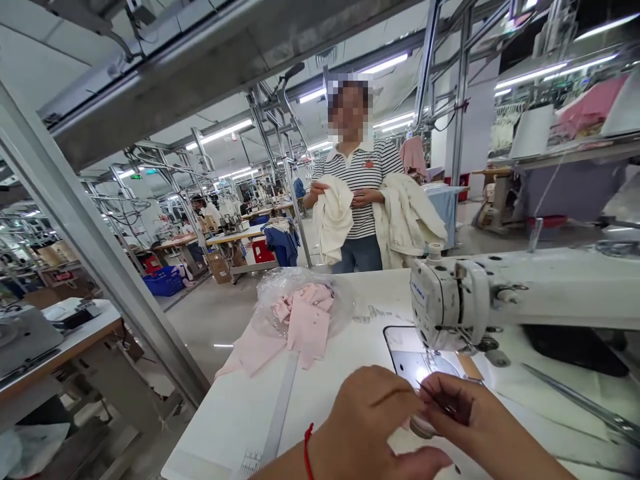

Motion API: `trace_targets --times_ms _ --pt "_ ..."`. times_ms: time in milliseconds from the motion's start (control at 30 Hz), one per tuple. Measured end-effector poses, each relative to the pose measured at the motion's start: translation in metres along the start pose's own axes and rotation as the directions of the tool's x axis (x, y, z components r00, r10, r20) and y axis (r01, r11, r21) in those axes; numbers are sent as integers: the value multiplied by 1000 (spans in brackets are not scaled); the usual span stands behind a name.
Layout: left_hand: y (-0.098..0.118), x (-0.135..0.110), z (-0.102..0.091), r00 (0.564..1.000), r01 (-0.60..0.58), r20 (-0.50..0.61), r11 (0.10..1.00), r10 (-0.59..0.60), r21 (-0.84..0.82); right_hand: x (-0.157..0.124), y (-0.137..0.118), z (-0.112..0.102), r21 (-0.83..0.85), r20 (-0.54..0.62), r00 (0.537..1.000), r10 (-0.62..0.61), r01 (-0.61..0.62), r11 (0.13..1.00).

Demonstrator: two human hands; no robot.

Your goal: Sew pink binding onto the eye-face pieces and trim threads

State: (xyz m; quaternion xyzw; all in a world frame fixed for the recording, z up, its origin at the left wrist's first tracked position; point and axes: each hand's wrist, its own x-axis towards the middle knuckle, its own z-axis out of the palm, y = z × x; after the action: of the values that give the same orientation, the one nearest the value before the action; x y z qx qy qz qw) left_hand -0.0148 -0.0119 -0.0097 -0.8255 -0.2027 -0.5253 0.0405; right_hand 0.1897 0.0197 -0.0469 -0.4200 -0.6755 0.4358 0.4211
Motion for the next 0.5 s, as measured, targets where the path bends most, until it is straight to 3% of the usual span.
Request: trace_targets --times_ms 67,133,233,333,400,500 --pt "-4 -7 8 998 59 31 998 -60 33 1 0 0 56 66 997 33 -36 998" --pt "-8 -13 12 973 198 118 980 -198 6 0 -4 0 98 115 990 77 -89 991" --pt "-11 -14 8 889 416 234 907 -393 -60 -4 -12 1 203 154 982 111 -141 969" --pt "-10 -9 2 832 525 275 844 -483 -106 -9 -15 4 306 105 990 98 -125 944" --pt "-10 -7 0 838 522 269 841 -475 -144 -10 -12 5 331 114 991 76 -110 937" --pt "-9 -7 1 884 450 214 880 -416 -149 -7 -6 4 312 148 989 21 -67 948"
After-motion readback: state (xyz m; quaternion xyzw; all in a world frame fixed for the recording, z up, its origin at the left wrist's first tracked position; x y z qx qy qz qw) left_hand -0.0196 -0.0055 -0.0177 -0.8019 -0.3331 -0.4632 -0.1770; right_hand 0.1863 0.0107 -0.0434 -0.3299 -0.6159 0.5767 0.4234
